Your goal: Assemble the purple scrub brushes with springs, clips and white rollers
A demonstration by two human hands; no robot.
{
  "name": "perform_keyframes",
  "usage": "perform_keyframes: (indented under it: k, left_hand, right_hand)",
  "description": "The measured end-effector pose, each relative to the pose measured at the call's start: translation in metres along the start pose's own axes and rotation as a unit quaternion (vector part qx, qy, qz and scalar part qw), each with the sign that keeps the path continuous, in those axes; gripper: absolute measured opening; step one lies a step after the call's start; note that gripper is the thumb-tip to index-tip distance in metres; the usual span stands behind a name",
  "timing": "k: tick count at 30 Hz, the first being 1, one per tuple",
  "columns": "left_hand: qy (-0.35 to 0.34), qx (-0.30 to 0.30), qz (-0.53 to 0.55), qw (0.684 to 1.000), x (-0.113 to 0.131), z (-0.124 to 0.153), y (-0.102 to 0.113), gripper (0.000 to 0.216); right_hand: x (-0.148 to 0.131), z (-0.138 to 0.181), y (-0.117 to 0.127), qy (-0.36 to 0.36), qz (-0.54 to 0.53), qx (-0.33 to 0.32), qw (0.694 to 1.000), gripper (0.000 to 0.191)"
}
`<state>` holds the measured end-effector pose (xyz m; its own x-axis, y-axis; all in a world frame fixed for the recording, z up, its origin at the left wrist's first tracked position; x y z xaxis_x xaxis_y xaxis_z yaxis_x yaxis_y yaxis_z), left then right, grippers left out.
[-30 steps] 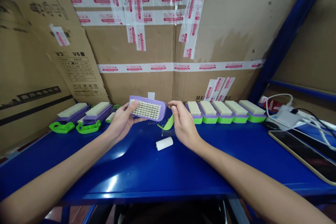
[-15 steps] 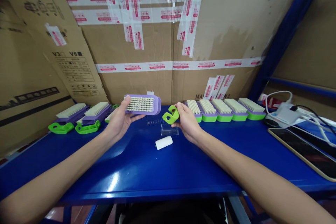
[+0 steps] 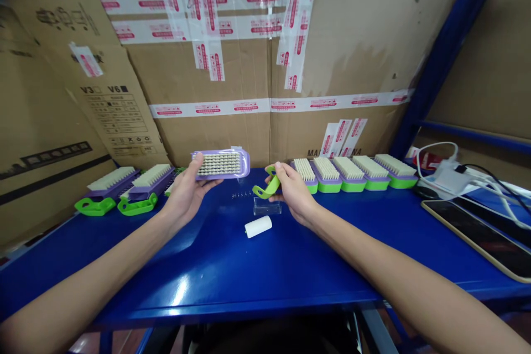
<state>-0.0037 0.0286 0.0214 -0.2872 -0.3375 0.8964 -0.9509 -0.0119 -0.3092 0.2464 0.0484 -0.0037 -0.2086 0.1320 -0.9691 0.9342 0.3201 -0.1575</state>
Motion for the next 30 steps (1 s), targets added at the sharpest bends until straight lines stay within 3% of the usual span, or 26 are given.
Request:
perform_keyframes:
  k: [3,9,19,30]
  left_hand:
    - [0.020,-0.005,-0.002,1.000,0.001,0.001,-0.001,0.047]
    - [0.026,-0.020,-0.012,0.999,0.003,0.002,-0.002,0.047]
    - [0.045,-0.004,-0.010,0.999,0.001,-0.004,0.002,0.045]
    - [0.110,-0.043,0.014,0.993,-0.001,0.003,-0.006,0.044]
  right_hand:
    - [-0.002,0.003,-0.004,-0.001,-0.004,0.002,1.000,0.042]
    - [-0.002,0.004,-0.009,0.066,0.022,-0.031,0.997,0.035]
    - [0.006,0.003,-0.008,0.078,0.139,-0.084,0.984,0.093]
    - [-0.003,0.011,-0.011,0.257,0.305,-0.062,0.915,0.069]
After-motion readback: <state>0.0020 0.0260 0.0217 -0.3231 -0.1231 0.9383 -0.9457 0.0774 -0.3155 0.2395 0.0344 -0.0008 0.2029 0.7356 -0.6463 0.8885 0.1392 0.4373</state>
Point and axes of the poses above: each hand's wrist, its own z-axis away from the middle knuckle, its own y-axis out of the back of the hand, x = y × z, the point moved 2 cm from there along -z, towards the middle knuckle, and after that the axes turned 8 degrees about -x, right-handed, at the moved point
